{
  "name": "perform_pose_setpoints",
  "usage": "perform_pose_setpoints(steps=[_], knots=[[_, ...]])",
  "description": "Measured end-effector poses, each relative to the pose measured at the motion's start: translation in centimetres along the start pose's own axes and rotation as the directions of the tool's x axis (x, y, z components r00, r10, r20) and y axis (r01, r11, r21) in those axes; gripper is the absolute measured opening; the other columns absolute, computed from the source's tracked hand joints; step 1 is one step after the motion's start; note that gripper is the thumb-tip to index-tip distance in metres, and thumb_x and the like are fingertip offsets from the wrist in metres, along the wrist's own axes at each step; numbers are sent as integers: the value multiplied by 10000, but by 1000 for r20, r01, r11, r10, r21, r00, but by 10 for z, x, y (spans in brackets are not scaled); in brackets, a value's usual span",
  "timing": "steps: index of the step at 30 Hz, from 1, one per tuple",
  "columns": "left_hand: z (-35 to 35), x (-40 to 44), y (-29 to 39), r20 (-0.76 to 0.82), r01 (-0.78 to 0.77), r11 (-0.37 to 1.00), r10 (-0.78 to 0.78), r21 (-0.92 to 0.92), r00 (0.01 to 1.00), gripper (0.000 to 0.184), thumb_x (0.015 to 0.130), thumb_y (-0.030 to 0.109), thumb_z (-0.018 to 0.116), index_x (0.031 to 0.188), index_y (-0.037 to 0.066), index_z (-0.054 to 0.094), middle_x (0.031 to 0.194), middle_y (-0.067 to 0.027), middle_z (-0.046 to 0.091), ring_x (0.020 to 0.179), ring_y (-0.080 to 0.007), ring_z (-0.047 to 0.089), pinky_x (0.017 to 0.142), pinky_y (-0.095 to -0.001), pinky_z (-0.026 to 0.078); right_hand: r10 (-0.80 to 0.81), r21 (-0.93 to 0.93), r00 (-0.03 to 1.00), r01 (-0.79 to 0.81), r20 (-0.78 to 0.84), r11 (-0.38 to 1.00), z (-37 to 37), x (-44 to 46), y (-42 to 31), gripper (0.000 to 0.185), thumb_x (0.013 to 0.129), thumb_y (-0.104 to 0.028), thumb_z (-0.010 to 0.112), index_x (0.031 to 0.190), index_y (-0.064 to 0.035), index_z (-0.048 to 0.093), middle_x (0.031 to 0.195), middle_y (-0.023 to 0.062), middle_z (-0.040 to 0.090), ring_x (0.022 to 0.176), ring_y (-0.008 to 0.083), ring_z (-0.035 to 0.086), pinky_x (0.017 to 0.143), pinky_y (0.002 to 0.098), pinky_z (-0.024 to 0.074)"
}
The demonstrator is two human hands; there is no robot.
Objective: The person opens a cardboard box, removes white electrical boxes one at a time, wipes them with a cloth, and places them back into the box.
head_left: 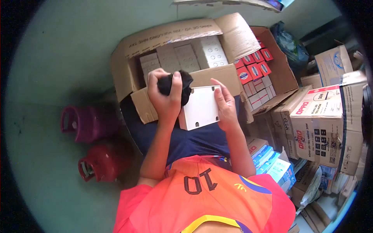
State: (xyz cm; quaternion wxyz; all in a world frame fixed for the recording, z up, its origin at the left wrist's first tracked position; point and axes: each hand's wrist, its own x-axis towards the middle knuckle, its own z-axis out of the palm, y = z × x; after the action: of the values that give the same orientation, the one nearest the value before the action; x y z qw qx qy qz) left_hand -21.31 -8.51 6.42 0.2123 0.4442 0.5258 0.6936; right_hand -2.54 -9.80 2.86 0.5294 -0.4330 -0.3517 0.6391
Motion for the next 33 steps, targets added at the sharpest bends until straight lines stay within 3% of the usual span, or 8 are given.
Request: perform_pose_setpoints(steps=[6,12,16,19,22,26,27,33], knots=[[0,-39,8,125,59,995,-48,-84,991,206,903,99,721,911,48,521,921,-57,541,856,-148,510,799,-306,448,-43,207,994,63,-100,976,0,18,-2,429,1093,-296,548,1443,-49,560,1103,47,706,920,90,674,802,257,574],[1,-10,6,-19,131,989,-132,-71,991,199,909,105,720,910,42,532,900,-56,542,832,-148,519,771,-309,461,-34,-26,998,32,-48,999,1,0,2,440,1094,-296,544,1451,-40,563,1088,48,709,952,97,682,822,270,582],[6,-37,15,114,-7,998,15,-68,993,224,855,107,759,882,32,551,864,-86,539,829,-184,551,771,-330,472,-57,244,987,93,-153,965,4,22,-7,411,1100,-309,525,1384,-18,588,1103,78,714,954,130,698,836,302,591],[4,-7,5,8,-13,1000,13,-18,1000,206,860,88,746,880,23,551,888,-103,570,822,-206,563,772,-346,480,91,90,995,-86,-52,992,-1,3,3,401,1094,-300,543,1379,-23,600,1082,52,712,933,116,691,818,281,583],[5,-14,-1,-5,-17,999,17,-36,1000,220,870,94,741,909,21,536,894,-94,568,817,-200,563,767,-345,482,-2,56,998,6,-69,998,-4,2,-1,392,1089,-295,556,1369,-26,614,1066,41,710,937,105,682,819,278,579],[-5,-50,7,222,141,988,-124,-64,967,207,877,110,736,887,52,537,905,-39,566,834,-113,536,775,-287,458,-59,308,971,131,-232,942,-15,27,-1,429,1119,-330,457,1435,-46,514,1265,114,666,1090,218,693,907,383,598],[-10,-53,3,295,170,984,-146,-58,944,192,876,118,737,951,56,571,926,-28,572,858,-109,536,802,-280,460,-30,327,973,106,-230,939,-19,34,2,498,1141,-405,298,1498,-86,432,1434,121,568,1278,274,596,1068,449,506],[-15,-61,-8,548,510,856,-385,-91,743,534,895,235,740,1329,24,510,1106,-65,584,1042,-143,550,953,-302,445,26,385,959,88,-282,919,-20,36,19,513,1140,-417,295,1480,-68,455,1404,126,584,1278,259,597,1070,424,507]])
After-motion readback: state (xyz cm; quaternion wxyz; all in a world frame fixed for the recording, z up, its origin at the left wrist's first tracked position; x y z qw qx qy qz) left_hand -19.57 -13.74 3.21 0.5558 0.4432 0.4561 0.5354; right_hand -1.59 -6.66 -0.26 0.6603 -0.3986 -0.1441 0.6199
